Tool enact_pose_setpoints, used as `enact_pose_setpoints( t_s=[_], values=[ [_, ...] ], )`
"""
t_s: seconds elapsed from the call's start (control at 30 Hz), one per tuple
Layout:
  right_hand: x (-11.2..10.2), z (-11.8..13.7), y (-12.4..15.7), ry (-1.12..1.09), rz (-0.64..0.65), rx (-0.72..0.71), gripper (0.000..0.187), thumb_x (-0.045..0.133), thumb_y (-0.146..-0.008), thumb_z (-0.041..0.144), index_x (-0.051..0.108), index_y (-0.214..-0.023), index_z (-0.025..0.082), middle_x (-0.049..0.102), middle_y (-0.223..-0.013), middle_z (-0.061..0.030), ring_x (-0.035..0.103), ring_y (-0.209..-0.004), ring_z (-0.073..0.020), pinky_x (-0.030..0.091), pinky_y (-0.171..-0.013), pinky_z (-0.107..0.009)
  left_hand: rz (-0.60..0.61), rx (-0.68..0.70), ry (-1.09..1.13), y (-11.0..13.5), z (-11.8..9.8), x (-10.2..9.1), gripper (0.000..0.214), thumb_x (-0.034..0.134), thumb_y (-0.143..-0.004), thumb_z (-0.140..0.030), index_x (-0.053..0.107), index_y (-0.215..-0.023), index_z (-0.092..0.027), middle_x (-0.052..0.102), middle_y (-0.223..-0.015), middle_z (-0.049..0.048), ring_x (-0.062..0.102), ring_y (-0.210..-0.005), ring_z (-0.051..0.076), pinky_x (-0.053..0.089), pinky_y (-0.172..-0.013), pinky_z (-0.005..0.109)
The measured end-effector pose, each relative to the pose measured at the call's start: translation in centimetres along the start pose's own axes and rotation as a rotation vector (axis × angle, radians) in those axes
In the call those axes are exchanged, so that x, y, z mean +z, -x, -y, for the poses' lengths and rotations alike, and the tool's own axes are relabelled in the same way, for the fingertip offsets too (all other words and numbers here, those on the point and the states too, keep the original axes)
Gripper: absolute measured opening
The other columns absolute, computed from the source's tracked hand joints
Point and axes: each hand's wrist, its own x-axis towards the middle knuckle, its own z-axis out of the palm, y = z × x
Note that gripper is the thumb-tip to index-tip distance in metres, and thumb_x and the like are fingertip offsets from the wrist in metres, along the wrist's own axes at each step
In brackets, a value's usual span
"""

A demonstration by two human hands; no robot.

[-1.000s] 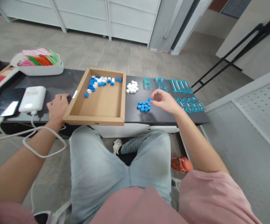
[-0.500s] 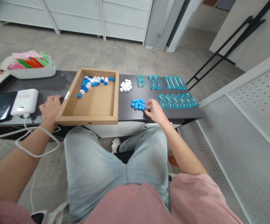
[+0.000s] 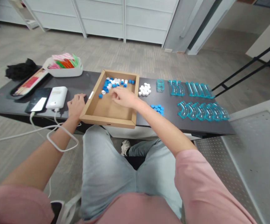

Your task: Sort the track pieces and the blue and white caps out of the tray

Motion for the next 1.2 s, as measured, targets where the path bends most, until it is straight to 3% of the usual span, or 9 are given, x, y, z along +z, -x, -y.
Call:
enact_pose_setpoints(
  t_s=[0.1, 0.17, 0.33, 0.53, 0.67, 0.8, 0.97, 1.07, 1.2],
  values=[
    [3.7, 1.0, -6.7, 0.152, 0.140, 0.030, 0.024, 0.074, -0.102, 0.017, 0.074, -0.126, 0.014, 0.080, -0.134, -0.0184, 0.074, -0.128, -0.0339, 0.057, -0.113, -0.044, -0.019, 0.001, 0.002, 0.0, 0.0, 0.3, 0.065, 0.032, -0.115, -0.022, 0.061, -0.173, -0.015, 0.059, -0.178, 0.0276, 0.060, -0.163, 0.039, 0.044, -0.133, 0.054],
    [5.5, 1.6, -8.9, 0.249, 0.191, 0.081, 0.029, 0.077, -0.102, 0.016, 0.073, -0.131, 0.010, 0.079, -0.138, -0.0232, 0.074, -0.129, -0.0361, 0.057, -0.110, -0.043, -0.028, 0.003, 0.015, 0.0, 0.0, 0.4, 0.065, 0.033, -0.115, -0.022, 0.062, -0.173, -0.016, 0.059, -0.178, 0.0271, 0.059, -0.164, 0.039, 0.043, -0.134, 0.055],
    [6.8, 3.0, -7.8, 0.308, 0.220, 0.069, 0.026, 0.075, -0.103, 0.014, 0.071, -0.129, 0.016, 0.081, -0.136, -0.0203, 0.076, -0.116, -0.0341, 0.055, -0.094, -0.039, -0.033, 0.011, 0.039, 0.0, 0.0, 0.5, 0.065, 0.035, -0.114, -0.023, 0.062, -0.173, -0.017, 0.060, -0.179, 0.0262, 0.058, -0.165, 0.039, 0.042, -0.135, 0.056],
    [5.5, 5.1, -2.6, 0.109, 0.299, -0.077, 0.015, 0.072, -0.101, 0.012, 0.069, -0.110, 0.023, 0.082, -0.117, -0.0079, 0.071, -0.100, -0.0264, 0.045, -0.081, -0.035, -0.031, 0.009, 0.029, 0.3, -0.2, 0.0, 0.066, 0.033, -0.114, -0.021, 0.061, -0.173, -0.015, 0.059, -0.178, 0.0279, 0.060, -0.162, 0.041, 0.043, -0.134, 0.058],
    [2.2, 5.0, 1.7, 0.015, 0.115, -0.042, 0.013, 0.068, -0.104, 0.018, 0.070, -0.115, 0.023, 0.079, -0.122, -0.0078, 0.071, -0.103, -0.0248, 0.051, -0.089, -0.035, 0.017, 0.012, 0.043, 0.3, 0.0, -0.3, 0.064, 0.033, -0.116, -0.021, 0.056, -0.174, -0.010, 0.054, -0.182, 0.0271, 0.056, -0.165, 0.040, 0.040, -0.136, 0.058],
    [-3.5, 1.2, 8.7, -0.020, -0.080, 0.058, 0.016, 0.069, -0.105, 0.023, 0.076, -0.119, 0.021, 0.077, -0.123, -0.0095, 0.074, -0.096, -0.0223, 0.059, -0.092, -0.037, 0.025, 0.010, 0.062, 0.2, 0.0, -0.4, 0.062, 0.035, -0.116, -0.024, 0.056, -0.173, -0.009, 0.054, -0.182, 0.0288, 0.055, -0.166, 0.041, 0.039, -0.136, 0.059],
    [-9.7, -5.7, 19.3, 0.103, -0.176, 0.315, 0.019, 0.079, -0.097, 0.028, 0.084, -0.116, 0.023, 0.081, -0.119, -0.0100, 0.077, -0.089, -0.0245, 0.066, -0.093, -0.043, 0.035, -0.004, 0.011, 0.0, -0.2, -0.4, 0.065, 0.034, -0.116, -0.025, 0.056, -0.174, -0.008, 0.054, -0.179, 0.0320, 0.056, -0.165, 0.042, 0.040, -0.135, 0.060],
    [-10.5, -8.2, 23.7, 0.165, -0.127, 0.436, 0.028, 0.084, -0.089, 0.023, 0.084, -0.117, 0.023, 0.084, -0.117, -0.0102, 0.081, -0.086, -0.0264, 0.069, -0.093, -0.044, 0.053, -0.009, 0.002, 0.0, -0.3, -0.6, 0.066, 0.033, -0.116, -0.025, 0.055, -0.175, -0.006, 0.053, -0.180, 0.0331, 0.055, -0.167, 0.042, 0.041, -0.135, 0.061],
    [-9.4, -9.3, 25.6, 0.159, -0.040, 0.492, 0.045, 0.084, -0.084, 0.015, 0.083, -0.128, 0.022, 0.088, -0.112, -0.0101, 0.084, -0.092, -0.0284, 0.071, -0.092, -0.042, 0.072, -0.016, 0.000, 0.0, -0.4, -0.8, 0.066, 0.033, -0.117, -0.025, 0.054, -0.176, -0.006, 0.052, -0.181, 0.0324, 0.054, -0.167, 0.043, 0.040, -0.137, 0.061]
  ],
)
